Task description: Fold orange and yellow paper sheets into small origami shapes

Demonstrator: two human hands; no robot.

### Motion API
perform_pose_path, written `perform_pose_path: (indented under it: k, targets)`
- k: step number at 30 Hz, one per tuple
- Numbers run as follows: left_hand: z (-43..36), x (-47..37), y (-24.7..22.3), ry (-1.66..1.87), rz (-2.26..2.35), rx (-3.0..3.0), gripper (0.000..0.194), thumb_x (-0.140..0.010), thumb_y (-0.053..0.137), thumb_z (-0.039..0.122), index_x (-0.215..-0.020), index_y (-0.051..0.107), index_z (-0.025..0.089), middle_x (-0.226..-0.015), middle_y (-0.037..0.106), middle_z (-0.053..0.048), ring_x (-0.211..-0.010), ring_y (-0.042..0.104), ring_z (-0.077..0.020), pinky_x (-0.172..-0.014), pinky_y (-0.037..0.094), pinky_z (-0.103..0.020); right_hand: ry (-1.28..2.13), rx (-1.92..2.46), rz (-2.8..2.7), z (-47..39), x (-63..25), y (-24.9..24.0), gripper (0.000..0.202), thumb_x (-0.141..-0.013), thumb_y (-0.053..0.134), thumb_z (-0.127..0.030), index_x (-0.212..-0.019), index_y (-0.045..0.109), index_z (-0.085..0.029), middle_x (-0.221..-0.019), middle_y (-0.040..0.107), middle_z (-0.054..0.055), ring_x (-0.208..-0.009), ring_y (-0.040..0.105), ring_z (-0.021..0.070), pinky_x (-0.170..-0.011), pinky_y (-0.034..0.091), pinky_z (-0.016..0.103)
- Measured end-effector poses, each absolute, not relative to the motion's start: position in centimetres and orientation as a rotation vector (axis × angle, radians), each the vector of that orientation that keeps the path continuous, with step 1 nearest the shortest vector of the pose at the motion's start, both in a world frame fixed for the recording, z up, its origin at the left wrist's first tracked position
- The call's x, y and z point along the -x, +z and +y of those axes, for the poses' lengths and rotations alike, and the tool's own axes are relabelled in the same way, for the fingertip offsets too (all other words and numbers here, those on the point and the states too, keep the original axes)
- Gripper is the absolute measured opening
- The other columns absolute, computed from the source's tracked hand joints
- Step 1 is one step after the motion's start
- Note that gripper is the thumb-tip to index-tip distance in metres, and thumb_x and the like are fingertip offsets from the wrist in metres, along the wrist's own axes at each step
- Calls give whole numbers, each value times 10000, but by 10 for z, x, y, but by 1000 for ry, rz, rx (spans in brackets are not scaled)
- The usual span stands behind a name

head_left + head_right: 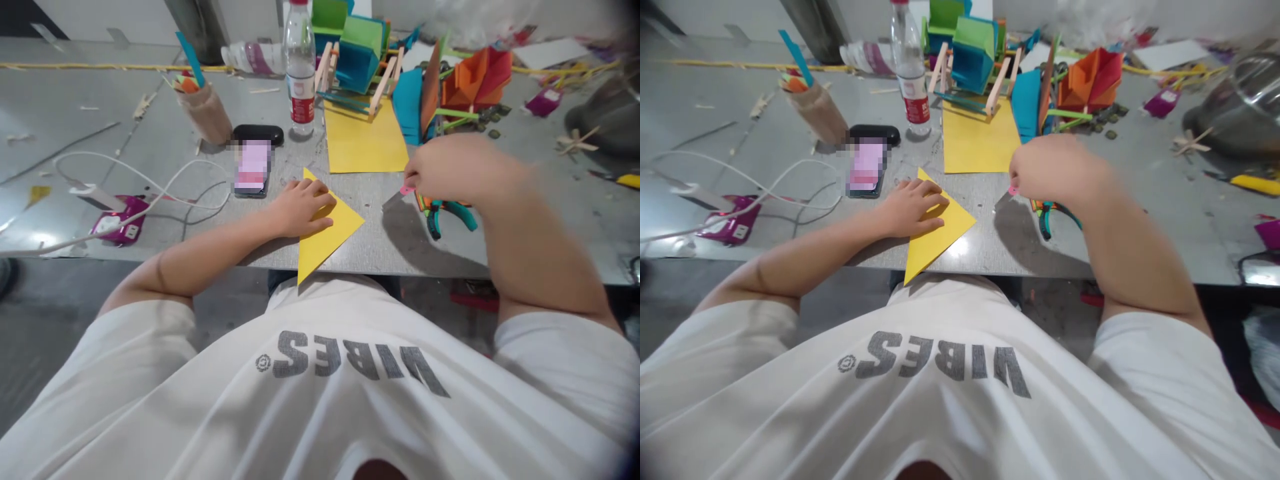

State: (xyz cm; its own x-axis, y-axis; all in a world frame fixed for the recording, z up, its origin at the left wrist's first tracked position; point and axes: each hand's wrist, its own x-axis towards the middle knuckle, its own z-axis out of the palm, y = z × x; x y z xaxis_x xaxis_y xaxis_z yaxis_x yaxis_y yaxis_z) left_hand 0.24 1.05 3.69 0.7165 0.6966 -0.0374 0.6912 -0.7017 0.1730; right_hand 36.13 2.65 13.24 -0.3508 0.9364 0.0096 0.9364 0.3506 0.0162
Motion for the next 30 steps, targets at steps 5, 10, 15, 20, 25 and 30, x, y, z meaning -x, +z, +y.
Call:
perform_pose_path:
  k: [5,10,15,20,25,30]
  targets:
    - [10,-4,37,32,1130,-2758,588,-1221,616,562,-1707,770,267,-1787,687,-206,-1650,618,-487,-1405,472,-703,206,-1638,2460,20,-306,126,243,-1008,878,-153,-804,755,-198,-950,846,202,-1045,814,389,-983,596,541]
    - [8,-6,38,5,1143,-2778,589,-1236,610,571,-1718,750,262,-1807,681,-209,-1672,623,-490,-1408,487,-700,59,-1862,2626,11,-301,75,223,-1196,690,-319,-1058,828,-212,-1225,819,211,-1242,789,429,-1107,626,589]
    - [6,-7,37,26,1142,-2789,576,-1246,590,572,-1693,753,247,-1796,685,-223,-1664,619,-502,-1400,483,-718,-239,-2163,2693,0,-324,26,123,-1163,688,-308,-1066,748,-261,-1320,737,199,-1333,732,439,-1202,603,639]
    - [6,-7,37,16,1152,-2780,582,-1245,600,548,-1703,753,224,-1805,678,-230,-1674,617,-511,-1416,476,-722,-334,-2217,2676,-10,-321,8,120,-1140,672,-346,-1040,677,-281,-1327,742,220,-1303,715,451,-1167,592,679]
    - [7,-7,37,5,1145,-2793,587,-1243,581,547,-1708,748,230,-1796,676,-231,-1665,616,-508,-1414,473,-724,-391,-2146,2747,-15,-317,2,137,-1160,593,-379,-1059,627,-292,-1316,754,228,-1278,704,440,-1149,583,666]
    - [9,-6,34,37,1118,-2800,564,-1232,574,542,-1669,762,239,-1768,687,-234,-1657,611,-501,-1404,468,-735,-393,-1987,2799,11,-328,9,167,-1166,588,-339,-1046,687,-280,-1227,789,203,-1237,710,410,-1151,604,615]
